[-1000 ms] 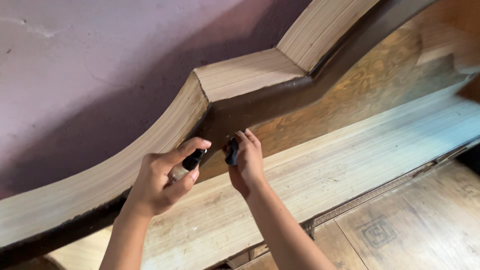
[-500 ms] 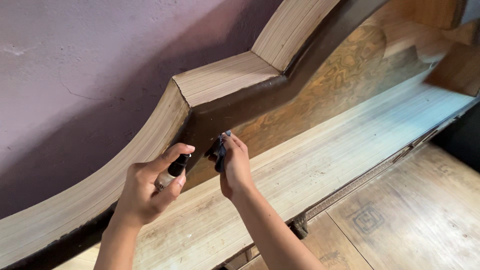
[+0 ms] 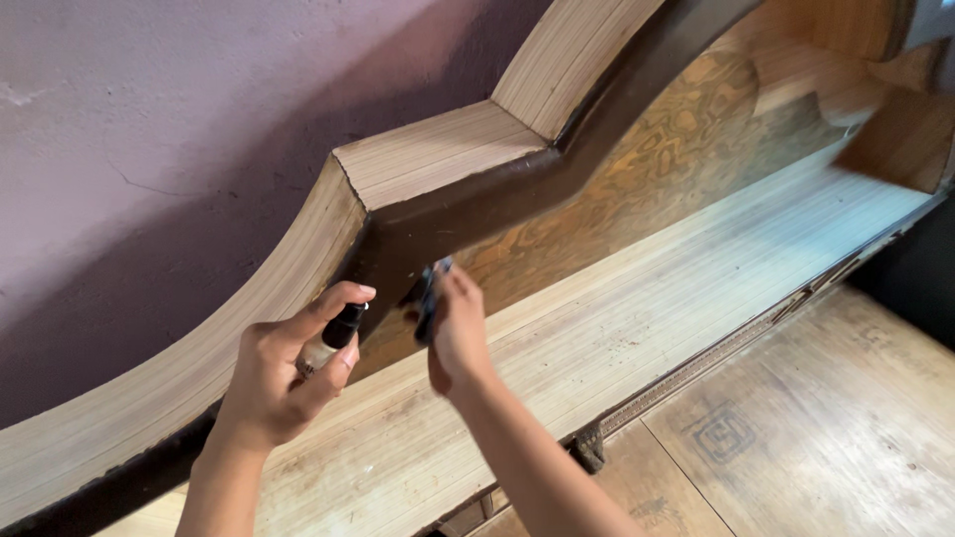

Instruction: The person sprays a cleaning solution from a bottle onto a wooden headboard and wipes the surface with a cloth.

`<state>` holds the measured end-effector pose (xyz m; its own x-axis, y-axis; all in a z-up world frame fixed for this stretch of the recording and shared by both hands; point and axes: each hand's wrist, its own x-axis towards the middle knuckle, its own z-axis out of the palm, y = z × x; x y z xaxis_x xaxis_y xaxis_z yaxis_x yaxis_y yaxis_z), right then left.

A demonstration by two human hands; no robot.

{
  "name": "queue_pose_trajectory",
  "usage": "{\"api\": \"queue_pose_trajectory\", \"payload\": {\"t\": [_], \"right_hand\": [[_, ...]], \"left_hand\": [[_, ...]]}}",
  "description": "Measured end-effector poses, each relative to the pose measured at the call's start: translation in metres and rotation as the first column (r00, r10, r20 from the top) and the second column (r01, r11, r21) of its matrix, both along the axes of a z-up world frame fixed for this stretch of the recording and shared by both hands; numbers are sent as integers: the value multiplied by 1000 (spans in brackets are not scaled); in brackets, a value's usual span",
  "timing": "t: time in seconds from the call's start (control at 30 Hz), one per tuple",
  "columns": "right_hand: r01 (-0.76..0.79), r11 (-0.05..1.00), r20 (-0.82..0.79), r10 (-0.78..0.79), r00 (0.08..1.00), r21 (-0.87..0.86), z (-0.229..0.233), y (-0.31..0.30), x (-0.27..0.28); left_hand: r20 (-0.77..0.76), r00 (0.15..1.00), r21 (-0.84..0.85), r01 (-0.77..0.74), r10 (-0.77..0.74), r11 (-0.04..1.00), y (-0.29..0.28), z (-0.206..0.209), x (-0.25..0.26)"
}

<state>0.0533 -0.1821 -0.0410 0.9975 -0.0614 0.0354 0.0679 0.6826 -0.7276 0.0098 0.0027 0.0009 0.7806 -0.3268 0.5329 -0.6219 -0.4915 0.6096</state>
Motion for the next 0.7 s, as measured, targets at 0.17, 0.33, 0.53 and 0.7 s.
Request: {"api": "queue_pose_trajectory", "payload": {"t": [0.17,0.33,0.53,0.7], "right_hand": [[-142,984,-195,120,973,-107,-15,4,-11],[-41,998,-8,41,999,46,8,-16,18],[-140,990,-30,139,990,-13,-17,2,-14],[-178,968,-167,149,975,-177,-23,0,-9]], "left_hand": [[122,991,-30,66,-62,997,-2,2,-2],[26,998,-77,51,-49,996,-4,4,-2],[123,992,-44,42,-36,998,-5,3,-3],[51,999,-19,12,-11,1000,-3,-3,2]]}}
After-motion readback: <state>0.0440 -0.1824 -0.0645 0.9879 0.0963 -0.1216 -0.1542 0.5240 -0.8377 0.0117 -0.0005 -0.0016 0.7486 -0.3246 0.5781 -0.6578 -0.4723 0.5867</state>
